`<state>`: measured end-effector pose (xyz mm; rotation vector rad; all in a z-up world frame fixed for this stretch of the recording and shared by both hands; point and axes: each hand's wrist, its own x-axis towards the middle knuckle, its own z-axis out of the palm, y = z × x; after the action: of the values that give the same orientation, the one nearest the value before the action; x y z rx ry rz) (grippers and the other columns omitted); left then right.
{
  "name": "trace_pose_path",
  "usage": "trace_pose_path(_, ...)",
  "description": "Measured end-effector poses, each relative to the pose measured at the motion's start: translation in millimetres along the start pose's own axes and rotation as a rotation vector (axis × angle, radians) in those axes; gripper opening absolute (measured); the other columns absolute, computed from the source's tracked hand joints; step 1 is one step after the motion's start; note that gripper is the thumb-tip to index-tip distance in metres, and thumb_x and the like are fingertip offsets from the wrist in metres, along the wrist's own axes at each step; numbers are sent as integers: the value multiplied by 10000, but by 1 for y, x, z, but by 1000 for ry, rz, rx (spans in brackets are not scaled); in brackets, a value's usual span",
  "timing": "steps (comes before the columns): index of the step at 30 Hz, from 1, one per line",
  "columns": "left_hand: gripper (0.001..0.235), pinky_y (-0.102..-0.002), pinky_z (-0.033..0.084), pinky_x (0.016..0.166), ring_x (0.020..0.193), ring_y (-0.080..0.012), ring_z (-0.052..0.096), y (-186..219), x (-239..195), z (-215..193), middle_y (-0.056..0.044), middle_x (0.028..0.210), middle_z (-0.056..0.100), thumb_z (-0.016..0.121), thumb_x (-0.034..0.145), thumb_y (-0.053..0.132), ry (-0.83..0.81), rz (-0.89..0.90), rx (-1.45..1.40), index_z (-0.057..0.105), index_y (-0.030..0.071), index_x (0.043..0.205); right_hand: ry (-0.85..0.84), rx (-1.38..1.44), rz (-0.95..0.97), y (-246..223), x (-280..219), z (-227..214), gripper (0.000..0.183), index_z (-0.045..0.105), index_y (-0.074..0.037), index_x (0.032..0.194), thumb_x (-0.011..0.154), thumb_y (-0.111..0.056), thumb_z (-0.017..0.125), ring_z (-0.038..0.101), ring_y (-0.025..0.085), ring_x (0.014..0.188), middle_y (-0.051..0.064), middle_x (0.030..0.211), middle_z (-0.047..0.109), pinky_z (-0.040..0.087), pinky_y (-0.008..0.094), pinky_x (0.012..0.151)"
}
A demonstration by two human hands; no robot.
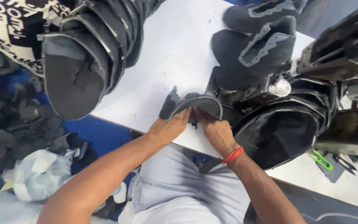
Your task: The person sits at a workbench covered with black knit shoe uppers, picks up an upper, turns and folds it to right it, wipes its surface with a gray cloth, and sets it back on the bench. They repeat this with another upper and then move toward the sewing machine at the end.
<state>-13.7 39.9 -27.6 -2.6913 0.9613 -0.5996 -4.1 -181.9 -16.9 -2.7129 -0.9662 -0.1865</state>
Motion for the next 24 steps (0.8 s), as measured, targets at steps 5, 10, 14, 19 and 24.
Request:
trace_pose_path(5, 500, -460, 369, 1177, 1373, -339, 528, 6, -5, -2, -236, 1429, 591, 530, 931, 168, -59, -5, -74, 604, -24, 1387, -101, -109, -58, -8, 2, -14, 580, 515, -68, 1497, 929, -173, 573, 722, 315, 874, 180, 1199, 701, 595, 401, 666)
trace_pose_path(10, 529, -472, 328, 1215, 1383, -400, 508, 24, -1, -3, -242, 1436, 584, 522, 977, 243, -121, 117, 115, 583, -58, 1408, -232, 5, -23, -11, 10, -22, 729, 491, -11, 1450, 935, -524, 532, 670, 359, 1053, 220, 1340, 641, 561, 455, 808)
trace_pose_path(14, 700, -548, 327, 1155, 1321, -429, 530, 22, 7, -19, -288, 1411, 586, 493, 961, 437, -60, -64, -70, 589, -114, 1382, -77, -81, -108, -11, 9, -15, 607, 524, -26, 1420, 986, -450, 510, 663, 354, 1142, 211, 1315, 651, 542, 474, 948)
trace_pose_path(19, 555, -478, 454, 1134, 1230, -426, 618, 25, -5, 6, -329, 1270, 655, 515, 971, 302, -137, 62, 100, 614, -129, 1305, -190, 72, 100, -5, 14, -2, 471, 610, -48, 1370, 902, -69, 566, 703, 360, 986, 194, 1230, 685, 568, 462, 880)
trace_pose_path(24, 435, -296, 621, 624, 1040, -308, 732, 22, -15, 0, -323, 1119, 708, 552, 886, 67, -189, 89, -318, 661, -144, 1250, 112, 193, 140, -17, 23, 35, 400, 673, -91, 1168, 770, -55, 652, 693, 389, 943, 189, 1050, 716, 572, 449, 856)
